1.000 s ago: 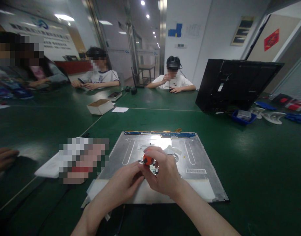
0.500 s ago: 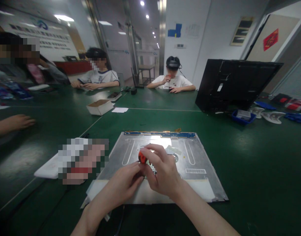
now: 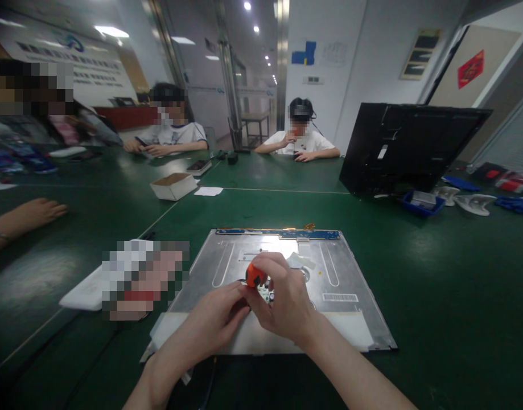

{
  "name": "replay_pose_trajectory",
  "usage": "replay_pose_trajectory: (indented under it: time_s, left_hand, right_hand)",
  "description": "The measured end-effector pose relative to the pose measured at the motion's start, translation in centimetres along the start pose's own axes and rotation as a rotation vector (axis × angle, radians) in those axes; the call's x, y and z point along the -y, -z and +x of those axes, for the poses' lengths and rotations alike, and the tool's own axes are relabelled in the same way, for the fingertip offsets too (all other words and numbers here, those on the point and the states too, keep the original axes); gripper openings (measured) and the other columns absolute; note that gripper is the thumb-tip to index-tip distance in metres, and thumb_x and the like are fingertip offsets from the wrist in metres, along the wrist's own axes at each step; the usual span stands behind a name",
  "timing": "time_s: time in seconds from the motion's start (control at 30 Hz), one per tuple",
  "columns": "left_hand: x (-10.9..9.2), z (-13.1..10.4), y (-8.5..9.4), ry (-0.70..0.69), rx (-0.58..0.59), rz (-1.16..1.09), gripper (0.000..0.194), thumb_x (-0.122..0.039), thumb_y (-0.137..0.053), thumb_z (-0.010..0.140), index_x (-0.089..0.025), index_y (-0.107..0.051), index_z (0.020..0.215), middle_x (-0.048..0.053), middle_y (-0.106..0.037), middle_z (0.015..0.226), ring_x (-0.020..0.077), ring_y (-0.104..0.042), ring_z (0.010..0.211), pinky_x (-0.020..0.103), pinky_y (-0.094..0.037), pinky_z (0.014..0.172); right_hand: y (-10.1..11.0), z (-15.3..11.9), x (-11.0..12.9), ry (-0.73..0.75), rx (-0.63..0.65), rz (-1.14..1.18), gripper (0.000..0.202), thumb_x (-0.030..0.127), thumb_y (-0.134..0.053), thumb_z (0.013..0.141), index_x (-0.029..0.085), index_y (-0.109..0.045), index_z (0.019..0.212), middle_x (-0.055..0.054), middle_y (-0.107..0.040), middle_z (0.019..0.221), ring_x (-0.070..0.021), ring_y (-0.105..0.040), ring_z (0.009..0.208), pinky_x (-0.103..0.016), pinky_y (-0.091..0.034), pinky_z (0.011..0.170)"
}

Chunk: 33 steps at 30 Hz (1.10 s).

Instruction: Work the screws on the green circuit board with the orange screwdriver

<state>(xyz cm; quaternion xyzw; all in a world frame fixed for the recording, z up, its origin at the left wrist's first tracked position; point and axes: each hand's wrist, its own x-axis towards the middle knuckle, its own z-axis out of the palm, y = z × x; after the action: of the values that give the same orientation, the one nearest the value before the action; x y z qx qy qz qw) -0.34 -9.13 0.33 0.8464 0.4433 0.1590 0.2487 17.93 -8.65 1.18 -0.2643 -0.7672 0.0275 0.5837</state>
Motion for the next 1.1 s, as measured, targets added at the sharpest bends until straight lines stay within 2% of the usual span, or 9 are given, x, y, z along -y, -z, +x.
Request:
replay_pose_trajectory:
  time_s: [0.1, 0.23, 0.37, 0.47, 0.6, 0.8, 0.9, 1.1]
  left_hand:
    - [0.26, 0.08, -0.26, -0.013, -0.013, -0.020, 0.016, -0.010, -0.050, 0.088, -0.019, -0.062, 0.094, 0.006, -0.068, 0.096, 0.0221, -0.063, 0.087, 0.032, -0.050, 0.077]
    - [0.28, 0.15, -0.37, -0.028, -0.028, -0.011, 0.014, -0.010, -0.050, 0.087, -0.019, -0.060, 0.091, 0.006, -0.067, 0.095, 0.0220, -0.063, 0.084, 0.032, -0.049, 0.073]
    - [0.10, 0.10, -0.24, -0.027, -0.035, -0.024, 0.014, -0.009, -0.051, 0.087, -0.019, -0.060, 0.089, 0.006, -0.067, 0.095, 0.0223, -0.063, 0.086, 0.032, -0.049, 0.074]
    - [0.09, 0.03, -0.16, -0.020, -0.022, -0.040, 0.016, -0.009, -0.051, 0.088, -0.019, -0.061, 0.094, 0.006, -0.068, 0.097, 0.0225, -0.063, 0.087, 0.034, -0.050, 0.077]
    - [0.19, -0.01, -0.15, -0.020, -0.022, -0.061, 0.017, -0.010, -0.050, 0.089, -0.019, -0.062, 0.097, 0.006, -0.068, 0.098, 0.0227, -0.063, 0.088, 0.035, -0.050, 0.078]
    - [0.27, 0.06, -0.31, -0.035, -0.025, -0.050, 0.015, -0.010, -0.049, 0.088, -0.020, -0.059, 0.093, 0.006, -0.067, 0.096, 0.0223, -0.062, 0.086, 0.034, -0.048, 0.076]
    - [0.31, 0.10, -0.37, -0.040, -0.034, -0.048, 0.014, -0.010, -0.049, 0.087, -0.020, -0.058, 0.091, 0.006, -0.067, 0.095, 0.0220, -0.062, 0.085, 0.033, -0.047, 0.074]
    - [0.28, 0.08, -0.22, -0.015, -0.010, -0.046, 0.015, -0.010, -0.050, 0.087, -0.019, -0.061, 0.092, 0.006, -0.067, 0.096, 0.0226, -0.062, 0.087, 0.032, -0.048, 0.076]
  right_hand:
    - [0.13, 0.03, 0.09, -0.008, 0.029, -0.043, 0.044, 0.016, -0.052, 0.096, 0.025, -0.040, 0.137, -0.010, -0.060, 0.110, -0.0166, -0.062, 0.075, -0.026, -0.054, 0.049]
    - [0.47, 0.13, 0.24, -0.005, 0.082, -0.061, 0.049, 0.014, -0.046, 0.096, 0.025, -0.038, 0.144, -0.012, -0.059, 0.116, -0.0197, -0.064, 0.083, -0.031, -0.058, 0.055]
    - [0.58, 0.16, 0.34, -0.014, 0.108, -0.052, 0.052, 0.013, -0.045, 0.097, 0.024, -0.035, 0.146, -0.013, -0.061, 0.117, -0.0194, -0.065, 0.081, -0.031, -0.059, 0.056]
    - [0.37, 0.13, 0.26, -0.016, 0.071, -0.032, 0.048, 0.016, -0.052, 0.096, 0.022, -0.037, 0.142, -0.011, -0.062, 0.112, -0.0176, -0.064, 0.075, -0.027, -0.055, 0.050]
    - [0.10, 0.08, 0.05, -0.001, -0.004, -0.038, 0.044, 0.019, -0.059, 0.094, 0.023, -0.041, 0.134, -0.010, -0.060, 0.109, -0.0189, -0.065, 0.082, -0.026, -0.054, 0.050]
    - [0.48, 0.07, 0.20, -0.019, 0.067, -0.092, 0.043, 0.015, -0.049, 0.097, 0.024, -0.044, 0.140, -0.011, -0.056, 0.115, -0.0161, -0.064, 0.073, -0.029, -0.056, 0.052]
    - [0.68, 0.07, 0.35, -0.026, 0.097, -0.074, 0.047, 0.012, -0.046, 0.097, 0.021, -0.042, 0.143, -0.012, -0.057, 0.115, -0.0172, -0.064, 0.076, -0.030, -0.056, 0.055]
    - [0.39, -0.03, 0.20, -0.040, 0.054, -0.029, 0.047, 0.014, -0.054, 0.094, 0.018, -0.041, 0.139, -0.010, -0.061, 0.107, -0.0166, -0.060, 0.072, -0.028, -0.052, 0.049]
